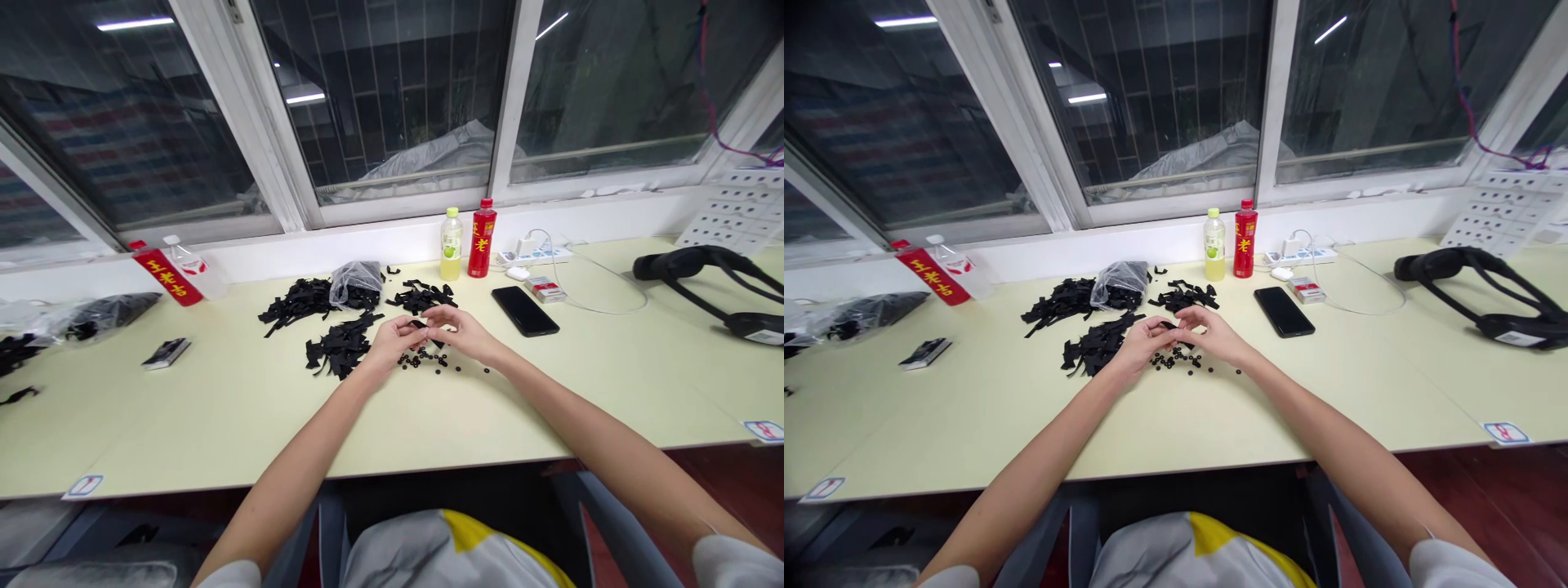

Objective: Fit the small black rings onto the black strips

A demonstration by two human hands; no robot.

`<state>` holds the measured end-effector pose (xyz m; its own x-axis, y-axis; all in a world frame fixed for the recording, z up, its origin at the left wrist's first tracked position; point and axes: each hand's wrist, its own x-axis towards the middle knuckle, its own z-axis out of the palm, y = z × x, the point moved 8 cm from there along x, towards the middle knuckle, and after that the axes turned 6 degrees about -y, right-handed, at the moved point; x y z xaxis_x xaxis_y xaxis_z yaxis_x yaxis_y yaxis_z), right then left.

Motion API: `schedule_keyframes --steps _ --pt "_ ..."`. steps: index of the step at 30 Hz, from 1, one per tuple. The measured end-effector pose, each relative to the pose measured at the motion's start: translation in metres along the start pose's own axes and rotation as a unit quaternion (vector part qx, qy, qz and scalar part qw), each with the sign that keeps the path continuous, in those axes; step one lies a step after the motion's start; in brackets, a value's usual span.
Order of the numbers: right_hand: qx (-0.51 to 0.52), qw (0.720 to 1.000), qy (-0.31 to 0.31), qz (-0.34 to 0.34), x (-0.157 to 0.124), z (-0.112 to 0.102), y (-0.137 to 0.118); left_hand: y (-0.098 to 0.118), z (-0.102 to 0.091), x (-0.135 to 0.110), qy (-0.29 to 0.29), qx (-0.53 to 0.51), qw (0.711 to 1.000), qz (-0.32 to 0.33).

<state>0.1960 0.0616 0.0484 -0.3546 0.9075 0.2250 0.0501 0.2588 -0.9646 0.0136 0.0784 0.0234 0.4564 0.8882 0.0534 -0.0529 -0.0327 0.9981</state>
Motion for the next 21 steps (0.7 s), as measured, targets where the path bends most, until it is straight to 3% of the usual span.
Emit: schedule_keyframes --steps 6,9,14,21 --pt "-0.049 0.999 -0.019 -0.011 0.001 0.002 0.003 -0.002 -0.002 0.000 -0.008 0.017 1.000 -0.012" --pt "-0.098 0.995 -0.025 -0.023 0.000 -0.002 -0.001 0.002 -0.002 -0.004 -0.013 0.116 0.993 -0.004" --pt "-0.184 0.981 -0.024 -0.053 0.001 -0.005 -0.007 0.018 0.005 -0.010 -0.022 0.310 0.949 0.059" --pt "-0.160 0.984 -0.028 -0.072 0.000 -0.002 -0.006 0.018 0.005 -0.010 -0.021 0.298 0.953 0.056"
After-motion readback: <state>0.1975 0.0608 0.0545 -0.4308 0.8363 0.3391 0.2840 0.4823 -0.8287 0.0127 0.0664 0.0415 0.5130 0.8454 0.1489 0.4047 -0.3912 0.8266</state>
